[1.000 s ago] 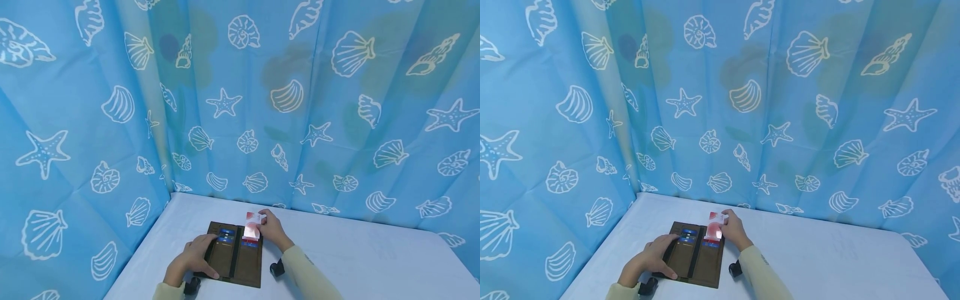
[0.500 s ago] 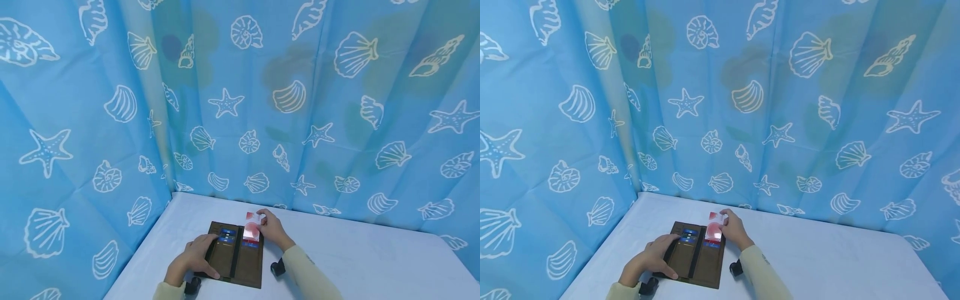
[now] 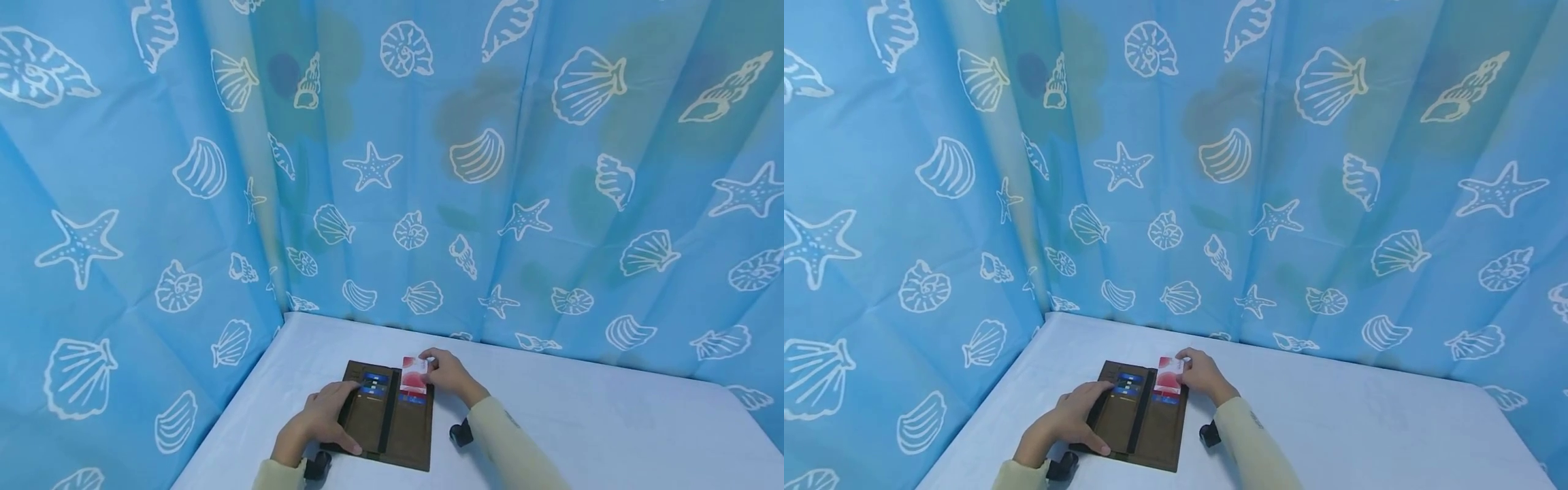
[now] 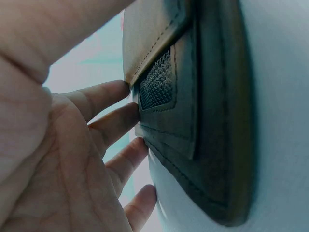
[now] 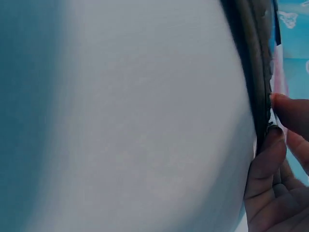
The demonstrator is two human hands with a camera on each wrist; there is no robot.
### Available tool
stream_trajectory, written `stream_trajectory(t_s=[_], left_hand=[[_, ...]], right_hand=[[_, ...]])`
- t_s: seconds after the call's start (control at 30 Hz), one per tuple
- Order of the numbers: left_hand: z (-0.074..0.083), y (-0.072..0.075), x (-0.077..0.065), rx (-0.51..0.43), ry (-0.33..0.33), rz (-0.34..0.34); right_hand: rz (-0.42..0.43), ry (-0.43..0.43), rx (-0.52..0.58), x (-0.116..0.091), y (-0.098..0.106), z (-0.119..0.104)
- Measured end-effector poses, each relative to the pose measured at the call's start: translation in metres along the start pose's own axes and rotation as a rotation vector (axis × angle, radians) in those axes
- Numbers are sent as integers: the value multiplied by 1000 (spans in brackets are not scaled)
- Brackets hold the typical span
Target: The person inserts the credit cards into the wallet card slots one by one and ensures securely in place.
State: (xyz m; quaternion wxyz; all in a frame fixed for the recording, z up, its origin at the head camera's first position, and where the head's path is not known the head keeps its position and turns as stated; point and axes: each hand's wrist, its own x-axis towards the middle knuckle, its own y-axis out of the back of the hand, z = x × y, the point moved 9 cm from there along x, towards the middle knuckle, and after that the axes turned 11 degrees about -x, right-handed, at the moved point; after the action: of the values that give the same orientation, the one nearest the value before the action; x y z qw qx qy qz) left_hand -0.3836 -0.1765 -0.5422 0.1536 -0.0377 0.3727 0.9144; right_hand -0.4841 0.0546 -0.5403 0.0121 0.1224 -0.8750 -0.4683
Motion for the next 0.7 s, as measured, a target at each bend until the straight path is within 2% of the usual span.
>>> stream_trajectory(t_s=[0.23,0.47,0.7], left_hand=[[6,0,-4,-7,-18,-6],[6,-4,0,5,-39,-14],[1,-2,3,6,-10,7]], right_hand=[[13,15,-13,-8,3,1],[28,49,9,-16,5,4],[-3,69,36,-15,3,2]])
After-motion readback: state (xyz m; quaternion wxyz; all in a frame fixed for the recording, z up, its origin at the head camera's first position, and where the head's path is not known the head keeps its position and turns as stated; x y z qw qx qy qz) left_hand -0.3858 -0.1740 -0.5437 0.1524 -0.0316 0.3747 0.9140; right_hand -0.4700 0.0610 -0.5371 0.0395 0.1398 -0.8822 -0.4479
